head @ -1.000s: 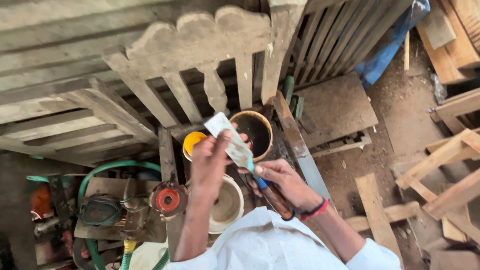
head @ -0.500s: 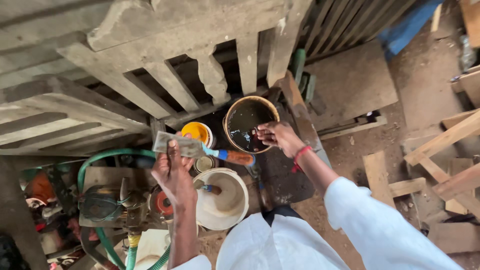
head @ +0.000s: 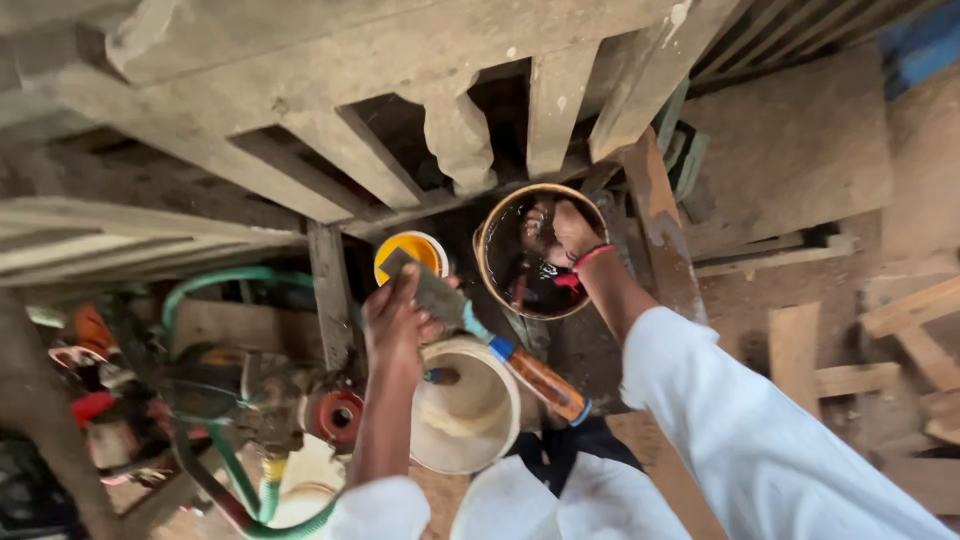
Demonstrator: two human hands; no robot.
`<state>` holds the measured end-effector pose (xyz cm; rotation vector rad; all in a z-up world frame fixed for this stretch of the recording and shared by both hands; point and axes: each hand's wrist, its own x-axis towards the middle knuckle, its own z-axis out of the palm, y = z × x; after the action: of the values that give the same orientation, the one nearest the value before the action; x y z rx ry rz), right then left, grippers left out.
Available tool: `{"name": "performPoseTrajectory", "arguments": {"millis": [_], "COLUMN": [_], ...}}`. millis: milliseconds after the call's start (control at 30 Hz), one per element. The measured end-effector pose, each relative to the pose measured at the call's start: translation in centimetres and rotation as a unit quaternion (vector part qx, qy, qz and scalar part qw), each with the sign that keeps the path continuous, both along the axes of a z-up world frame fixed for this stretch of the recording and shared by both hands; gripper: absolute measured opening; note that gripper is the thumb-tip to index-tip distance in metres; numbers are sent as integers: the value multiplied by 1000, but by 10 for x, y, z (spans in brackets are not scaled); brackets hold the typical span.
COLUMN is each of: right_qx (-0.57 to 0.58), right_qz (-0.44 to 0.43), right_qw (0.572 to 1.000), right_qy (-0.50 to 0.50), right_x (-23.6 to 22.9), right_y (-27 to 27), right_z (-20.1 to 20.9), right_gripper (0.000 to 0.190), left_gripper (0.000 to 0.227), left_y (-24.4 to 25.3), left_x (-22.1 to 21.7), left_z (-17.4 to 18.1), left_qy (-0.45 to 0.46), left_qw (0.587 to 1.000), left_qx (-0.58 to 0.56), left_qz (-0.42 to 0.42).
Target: The person applies a substance to the edge of a piece of wood using a small metal scraper.
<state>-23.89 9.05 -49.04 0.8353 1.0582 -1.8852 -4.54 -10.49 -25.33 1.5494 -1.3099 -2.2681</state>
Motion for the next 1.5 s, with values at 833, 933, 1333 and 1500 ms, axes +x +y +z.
{"name": "performPoseTrajectory", "arguments": {"millis": [833, 933, 1333, 1500], "right_qx": [82, 146, 254, 234], "right_qz": [476, 447, 535, 478], "right_qw": [820, 793, 743, 726], "right_qy": [308, 387, 313, 435], "right_x": [53, 56, 99, 111], "right_y": [98, 93, 102, 138], "right_z": [387, 390, 424, 424], "right_gripper": [24, 22, 51, 50], "left_gripper": [20, 20, 24, 20], "left_y": [29, 35, 71, 64], "left_x": [-90, -83, -67, -66], "left_z": [-23, -25, -65, -52], "left_qy": [78, 55, 59, 75], "left_qw": [989, 990, 968, 972], "left_qx": [58, 72, 219, 190], "left_qz": [-108, -108, -103, -112]}}
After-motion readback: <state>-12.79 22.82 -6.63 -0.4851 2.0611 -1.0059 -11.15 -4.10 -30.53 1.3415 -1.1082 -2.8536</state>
